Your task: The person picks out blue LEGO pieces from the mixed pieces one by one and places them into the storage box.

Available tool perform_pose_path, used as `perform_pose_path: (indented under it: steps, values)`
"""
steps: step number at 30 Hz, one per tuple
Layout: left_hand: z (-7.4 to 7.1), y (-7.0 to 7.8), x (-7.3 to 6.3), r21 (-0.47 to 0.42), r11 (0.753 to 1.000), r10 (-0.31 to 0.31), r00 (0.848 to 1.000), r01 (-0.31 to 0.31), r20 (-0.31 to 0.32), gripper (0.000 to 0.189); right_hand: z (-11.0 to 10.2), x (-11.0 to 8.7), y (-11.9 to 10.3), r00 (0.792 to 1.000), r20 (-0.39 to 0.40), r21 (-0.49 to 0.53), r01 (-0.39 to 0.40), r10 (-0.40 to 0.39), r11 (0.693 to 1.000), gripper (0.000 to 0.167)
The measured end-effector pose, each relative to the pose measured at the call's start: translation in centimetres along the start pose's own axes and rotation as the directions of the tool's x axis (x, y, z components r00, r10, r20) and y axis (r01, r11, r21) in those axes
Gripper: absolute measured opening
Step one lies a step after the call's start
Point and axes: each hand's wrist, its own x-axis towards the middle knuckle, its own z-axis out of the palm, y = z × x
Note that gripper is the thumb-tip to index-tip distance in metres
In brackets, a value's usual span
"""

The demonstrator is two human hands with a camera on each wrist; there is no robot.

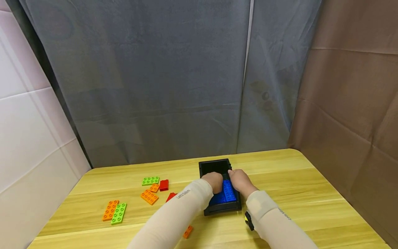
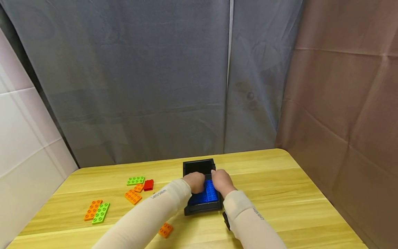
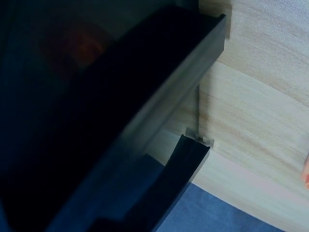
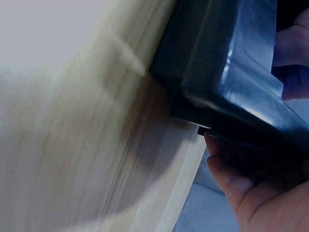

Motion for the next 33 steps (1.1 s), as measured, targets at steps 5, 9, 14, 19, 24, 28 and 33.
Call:
perform_pose_path:
  steps: [5, 9, 14, 19, 24, 28, 33]
  values:
    - [0.1, 0.0, -0.1, 0.008, 1.000, -0.006, 1.000, 0.006, 0.002, 0.022, 0.1, -0.1, -0.1, 1.000, 0.004, 0.011, -0.013, 0.013, 1.000, 0.043]
    - [0.1, 0.1, -0.1, 0.008, 1.000, -0.010, 1.000, 0.010, -0.001, 0.022, 0.0, -0.1, -0.2, 1.000, 0.003, 0.009, -0.013, 0.013, 1.000, 0.043]
    - [0.1, 0.0, -0.1, -0.005, 1.000, -0.019, 1.000, 0.019, -0.001, 0.022, 0.0, -0.2, -0.3, 1.000, 0.004, 0.009, -0.022, 0.021, 1.000, 0.043]
    - [0.0, 0.0, -0.1, -0.006, 1.000, -0.008, 1.000, 0.008, -0.005, 0.022, -0.1, -0.2, -0.3, 1.000, -0.005, -0.005, -0.011, 0.011, 1.000, 0.042]
    - [-0.2, -0.2, 0.2, -0.004, 1.000, 0.014, 1.000, -0.014, -0.011, 0.023, -0.1, -0.2, -0.2, 1.000, -0.010, -0.019, 0.012, -0.013, 1.000, 0.042]
    - [-0.6, -0.6, 0.0, -0.035, 0.999, 0.038, 0.998, -0.039, -0.042, 0.027, -0.1, -0.1, 0.0, 1.000, -0.010, -0.019, 0.017, -0.017, 1.000, 0.043]
    - [-1.1, -1.4, -0.8, -0.083, 0.993, 0.076, 0.991, -0.086, -0.109, 0.040, 0.0, 0.0, 0.1, 1.000, 0.011, -0.014, 0.005, -0.005, 1.000, 0.045]
